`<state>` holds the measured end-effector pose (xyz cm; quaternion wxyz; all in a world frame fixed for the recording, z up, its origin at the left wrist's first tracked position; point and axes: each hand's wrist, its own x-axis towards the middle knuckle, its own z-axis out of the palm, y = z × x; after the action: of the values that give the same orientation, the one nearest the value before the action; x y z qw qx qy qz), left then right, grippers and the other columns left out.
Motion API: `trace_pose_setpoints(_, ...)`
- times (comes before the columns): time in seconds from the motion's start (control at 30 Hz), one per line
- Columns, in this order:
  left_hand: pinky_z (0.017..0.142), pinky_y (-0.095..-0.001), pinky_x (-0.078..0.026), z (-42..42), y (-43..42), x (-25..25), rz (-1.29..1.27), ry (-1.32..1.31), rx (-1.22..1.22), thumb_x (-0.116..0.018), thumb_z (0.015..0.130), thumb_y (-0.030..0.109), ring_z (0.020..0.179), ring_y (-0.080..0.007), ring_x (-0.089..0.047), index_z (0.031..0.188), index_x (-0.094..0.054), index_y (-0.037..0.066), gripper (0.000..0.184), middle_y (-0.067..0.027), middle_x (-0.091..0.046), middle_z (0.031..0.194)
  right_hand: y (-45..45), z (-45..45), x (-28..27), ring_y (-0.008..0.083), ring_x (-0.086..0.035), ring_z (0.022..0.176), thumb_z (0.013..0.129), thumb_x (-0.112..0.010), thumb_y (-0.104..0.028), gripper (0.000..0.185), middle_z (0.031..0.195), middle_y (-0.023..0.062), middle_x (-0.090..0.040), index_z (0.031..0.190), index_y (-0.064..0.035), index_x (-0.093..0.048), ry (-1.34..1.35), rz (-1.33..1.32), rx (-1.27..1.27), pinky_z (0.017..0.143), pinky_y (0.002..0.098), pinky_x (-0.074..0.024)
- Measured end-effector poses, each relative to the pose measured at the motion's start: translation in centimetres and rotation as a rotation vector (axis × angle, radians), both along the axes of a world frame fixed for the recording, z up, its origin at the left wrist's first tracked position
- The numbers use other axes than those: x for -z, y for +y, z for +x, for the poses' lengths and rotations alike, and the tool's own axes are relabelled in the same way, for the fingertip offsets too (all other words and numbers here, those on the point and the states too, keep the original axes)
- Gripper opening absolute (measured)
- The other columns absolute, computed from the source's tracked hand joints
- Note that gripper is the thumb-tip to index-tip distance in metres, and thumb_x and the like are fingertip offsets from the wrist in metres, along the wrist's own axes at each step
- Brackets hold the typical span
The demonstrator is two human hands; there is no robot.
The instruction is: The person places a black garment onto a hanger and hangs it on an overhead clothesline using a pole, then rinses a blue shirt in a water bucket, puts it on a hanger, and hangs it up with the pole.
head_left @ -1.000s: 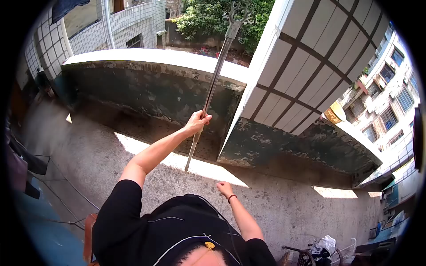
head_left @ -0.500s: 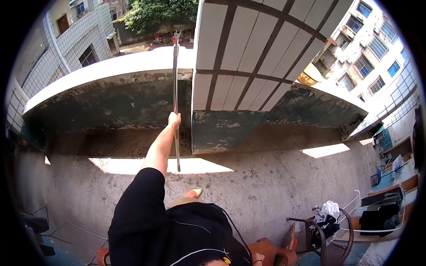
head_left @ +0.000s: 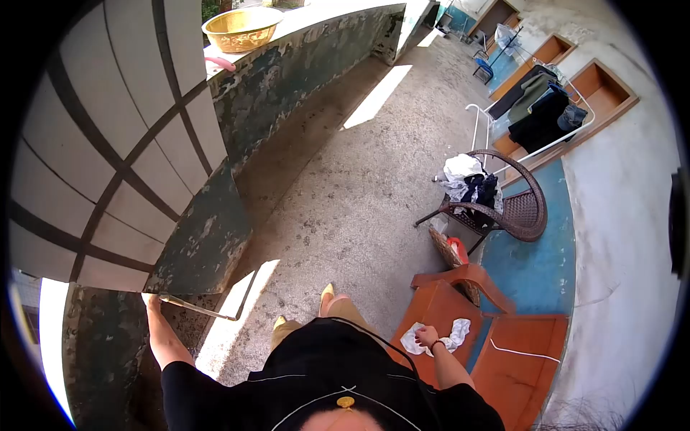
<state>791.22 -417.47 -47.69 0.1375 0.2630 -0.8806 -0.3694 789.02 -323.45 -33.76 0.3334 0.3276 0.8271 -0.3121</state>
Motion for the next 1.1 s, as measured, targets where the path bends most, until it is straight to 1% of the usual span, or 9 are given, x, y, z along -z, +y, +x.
trace_pose_setpoints(0.03, 0.069, -0.0332, -0.043, -0.4, 4.3, -4.1, 0.399, 0.155, -0.227, -0.051, 0.077, 0.024, 0.084, -0.0202, -0.054, 0.094, -0.057, 0.003, 0.027, -0.0076, -0.059, 0.093, 0.2, -0.9, 0.1, 0.0160, -0.060, 0.061, 0.076, -0.050, -0.014, 0.018, 0.072, 0.0076, -0.060, 0.083, -0.0004, -0.060, -0.004, 0.000, 0.019, 0.050, 0.0279, -0.0487)
trace_pose_setpoints(0.07, 0.073, -0.0331, -0.043, 0.4, 0.8, -1.8, -0.172, -0.094, 0.216, -0.049, 0.078, 0.022, 0.086, -0.0211, -0.055, 0.091, -0.059, 0.001, 0.026, -0.0094, -0.060, 0.093, 0.6, -2.1, -0.1, 0.0156, -0.060, 0.060, 0.076, -0.051, -0.014, 0.018, 0.072, 0.0070, -0.060, 0.083, -0.0007, -0.060, -0.008, -0.006, 0.017, 0.050, 0.0277, -0.0485)
trace_pose_setpoints(0.1, 0.078, -0.0298, -0.042, 0.6, 3.4, -4.2, 0.280, 0.218, 0.245, -0.049, 0.080, 0.019, 0.091, -0.0205, -0.053, 0.100, -0.056, 0.003, 0.027, -0.0092, -0.057, 0.099, 1.5, -2.9, 0.5, 0.0156, -0.060, 0.060, 0.076, -0.051, -0.014, 0.018, 0.072, 0.0070, -0.060, 0.083, -0.0007, -0.060, -0.014, -0.007, 0.038, 0.050, 0.0277, -0.0485)
trace_pose_setpoints(0.23, 0.073, -0.0345, -0.044, 2.2, 6.2, -5.0, -0.467, -0.127, -0.024, -0.046, 0.079, 0.018, 0.086, -0.0259, -0.056, 0.093, -0.058, 0.001, 0.025, -0.0136, -0.059, 0.093, 5.5, -8.4, 3.2, 0.0165, -0.060, 0.059, 0.071, -0.054, -0.016, 0.018, 0.065, 0.0081, -0.061, 0.078, -0.0018, -0.063, -0.001, 0.011, 0.053, 0.050, 0.0288, -0.0481)
trace_pose_setpoints(0.37, 0.067, -0.0371, -0.044, 2.0, 17.6, -6.8, -0.104, -0.457, -0.741, -0.048, 0.078, 0.017, 0.079, -0.0259, -0.055, 0.093, -0.056, 0.002, 0.022, -0.0131, -0.057, 0.088, 11.5, -15.6, 6.6, 0.0167, -0.059, 0.058, 0.069, -0.057, -0.018, 0.015, 0.061, 0.0074, -0.061, 0.070, -0.0049, -0.065, 0.251, 0.060, -0.040, 0.056, 0.0294, -0.0462)
trace_pose_setpoints(0.5, 0.060, -0.0397, -0.045, -6.0, 31.8, -5.8, 0.398, -0.733, -0.799, -0.049, 0.078, 0.015, 0.072, -0.0260, -0.054, 0.093, -0.053, 0.002, 0.020, -0.0126, -0.054, 0.083, 13.7, -27.3, 3.6, 0.0097, -0.054, 0.056, 0.069, -0.063, -0.024, 0.021, 0.059, 0.0048, -0.060, 0.067, -0.0031, -0.063, 0.501, -0.041, 0.121, 0.053, 0.0247, -0.0428)
trace_pose_setpoints(0.63, 0.054, -0.0423, -0.045, -19.8, 41.8, -8.0, 0.598, -0.858, -0.580, -0.051, 0.077, 0.014, 0.065, -0.0260, -0.053, 0.093, -0.050, 0.003, 0.020, -0.0122, -0.052, 0.078, 11.3, -45.0, -12.5, 0.0032, -0.042, 0.058, 0.076, -0.062, -0.018, 0.019, 0.060, -0.0042, -0.052, 0.068, -0.0008, -0.060, 1.034, -0.366, 0.272, 0.052, 0.0193, -0.0339)
trace_pose_setpoints(0.8, 0.049, -0.0440, -0.047, -41.6, 40.2, -10.2, 0.489, -0.749, -0.388, -0.052, 0.077, 0.012, 0.059, -0.0247, -0.053, 0.096, -0.049, 0.005, 0.021, -0.0101, -0.050, 0.075, 12.5, -54.7, -38.1, 0.0156, -0.045, 0.059, 0.066, -0.070, -0.014, 0.015, 0.065, 0.0018, -0.051, 0.067, -0.0054, -0.058, 1.818, -0.680, -0.390, 0.057, 0.0261, -0.0343)
trace_pose_setpoints(1.1, 0.042, -0.0363, -0.044, -81.8, 48.2, -5.8, 0.461, -0.728, -0.055, -0.044, 0.075, 0.004, 0.052, -0.0249, -0.053, 0.087, -0.052, 0.002, 0.015, -0.0125, -0.052, 0.068, 20.6, -69.4, -48.2, 0.0131, -0.038, 0.057, 0.056, -0.065, -0.014, 0.016, 0.059, -0.0024, -0.044, 0.061, -0.0099, -0.051, 2.063, -0.511, -0.602, 0.052, 0.0256, -0.0279)
